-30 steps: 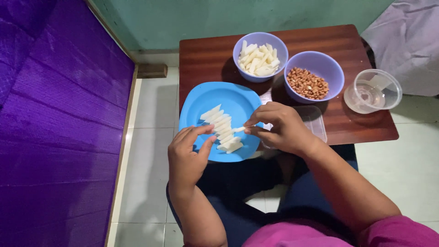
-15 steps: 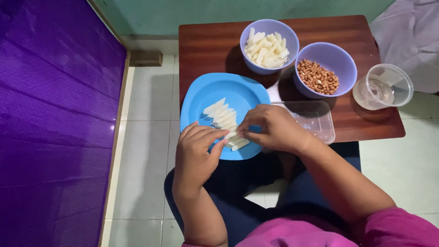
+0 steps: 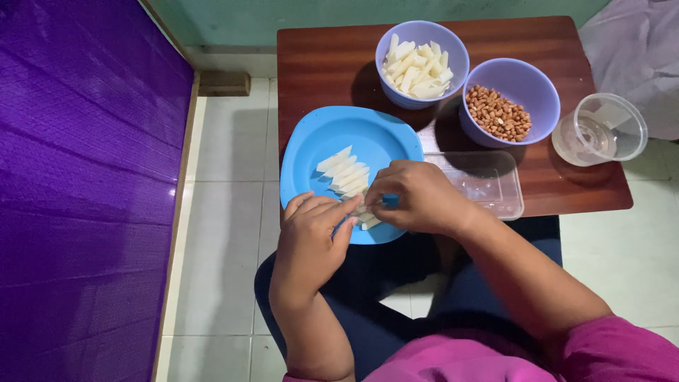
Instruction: Manually wrapping small nuts or seeds into thin strips of white material on a small table.
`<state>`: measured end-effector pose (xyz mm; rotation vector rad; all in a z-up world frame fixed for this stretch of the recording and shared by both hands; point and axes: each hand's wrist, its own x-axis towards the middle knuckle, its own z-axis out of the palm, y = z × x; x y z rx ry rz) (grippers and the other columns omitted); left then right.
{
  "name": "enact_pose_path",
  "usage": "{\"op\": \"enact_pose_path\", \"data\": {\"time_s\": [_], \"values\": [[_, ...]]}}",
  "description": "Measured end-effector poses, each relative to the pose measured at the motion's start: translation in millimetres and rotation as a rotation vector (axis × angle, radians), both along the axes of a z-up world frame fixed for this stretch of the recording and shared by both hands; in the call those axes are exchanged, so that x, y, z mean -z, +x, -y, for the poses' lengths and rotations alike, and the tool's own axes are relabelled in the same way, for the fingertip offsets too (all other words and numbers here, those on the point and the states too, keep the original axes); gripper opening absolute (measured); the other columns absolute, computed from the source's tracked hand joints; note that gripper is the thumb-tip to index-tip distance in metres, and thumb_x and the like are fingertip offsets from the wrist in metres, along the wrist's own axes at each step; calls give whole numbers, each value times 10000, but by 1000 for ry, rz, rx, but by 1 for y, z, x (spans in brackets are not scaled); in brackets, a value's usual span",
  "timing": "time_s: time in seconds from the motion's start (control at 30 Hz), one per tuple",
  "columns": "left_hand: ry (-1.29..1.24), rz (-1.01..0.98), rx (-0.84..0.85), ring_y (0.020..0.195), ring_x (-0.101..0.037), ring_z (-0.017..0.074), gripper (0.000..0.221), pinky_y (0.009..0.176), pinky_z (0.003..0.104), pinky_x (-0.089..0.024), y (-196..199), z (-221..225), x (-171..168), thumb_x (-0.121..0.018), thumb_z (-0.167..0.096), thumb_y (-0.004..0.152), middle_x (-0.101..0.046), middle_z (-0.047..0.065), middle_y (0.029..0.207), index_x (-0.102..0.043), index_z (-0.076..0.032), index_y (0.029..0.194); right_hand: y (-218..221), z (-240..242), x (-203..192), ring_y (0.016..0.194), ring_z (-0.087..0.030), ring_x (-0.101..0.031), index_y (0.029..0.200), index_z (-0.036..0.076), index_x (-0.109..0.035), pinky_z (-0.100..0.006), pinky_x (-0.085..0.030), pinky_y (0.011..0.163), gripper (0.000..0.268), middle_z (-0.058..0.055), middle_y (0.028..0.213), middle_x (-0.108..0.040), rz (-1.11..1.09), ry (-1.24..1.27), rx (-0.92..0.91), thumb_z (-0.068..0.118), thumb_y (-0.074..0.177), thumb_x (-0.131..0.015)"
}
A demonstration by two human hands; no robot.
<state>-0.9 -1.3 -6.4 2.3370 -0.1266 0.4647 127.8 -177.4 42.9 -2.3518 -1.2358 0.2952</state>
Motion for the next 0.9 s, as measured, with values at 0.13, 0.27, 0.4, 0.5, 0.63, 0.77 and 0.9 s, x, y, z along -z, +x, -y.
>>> {"op": "enact_pose_path", "data": {"time_s": [0.13, 0.27, 0.4, 0.5, 0.63, 0.77, 0.9], "values": [[28, -31, 20, 983, -722, 207, 269, 1032, 442, -405, 1, 0, 2, -664, -159, 940, -782, 22, 898, -750, -169, 1196, 1, 0, 4, 751, -290, -740, 812, 106, -815, -383, -596, 659, 136, -80, 752, -780, 31, -15, -22, 230, 792, -763], [22, -85, 21, 956, -720, 228, 281, 993, 430, -416, 2, 2, -5, -655, -128, 928, -774, 48, 849, -748, -144, 1194, 1, -1, 7, 746, -287, -733, 789, 113, -808, -386, -592, 647, 144, -70, 741, -776, 48, -16, -19, 247, 789, -756], [33, -114, 26, 945, -718, 237, 283, 973, 421, -420, 2, 3, -12, -651, -135, 930, -772, 62, 846, -737, -135, 1199, 3, 0, 6, 731, -276, -731, 796, 119, -809, -371, -598, 649, 145, -65, 723, -772, 39, -33, 2, 254, 791, -757], [4, -105, 31, 949, -714, 255, 290, 960, 422, -415, 2, 3, -13, -649, -106, 925, -769, 83, 843, -735, -109, 1202, 1, -1, 8, 685, -271, -716, 786, 110, -808, -358, -597, 637, 140, -74, 707, -763, 15, -21, 39, 242, 782, -761], [18, -95, 40, 961, -708, 259, 286, 960, 423, -414, 3, 3, -10, -653, -107, 924, -763, 85, 843, -730, -106, 1199, 0, -1, 7, 657, -267, -712, 814, 112, -802, -382, -597, 636, 145, -92, 729, -760, -4, -6, 72, 249, 771, -783], [26, -104, 40, 967, -702, 243, 275, 956, 412, -414, 3, 3, -9, -645, -121, 930, -762, 69, 848, -732, -123, 1191, 2, -3, 4, 727, -294, -729, 801, 93, -803, -378, -600, 640, 146, -95, 754, -768, 40, -20, 32, 232, 761, -783], [9, -99, 35, 933, -705, 238, 254, 934, 406, -422, 3, 3, -11, -641, -98, 927, -762, 69, 820, -745, -121, 1157, 2, -3, 6, 680, -265, -706, 842, 84, -810, -374, -595, 634, 173, -87, 751, -756, 18, 13, 51, 233, 754, -800]]}}
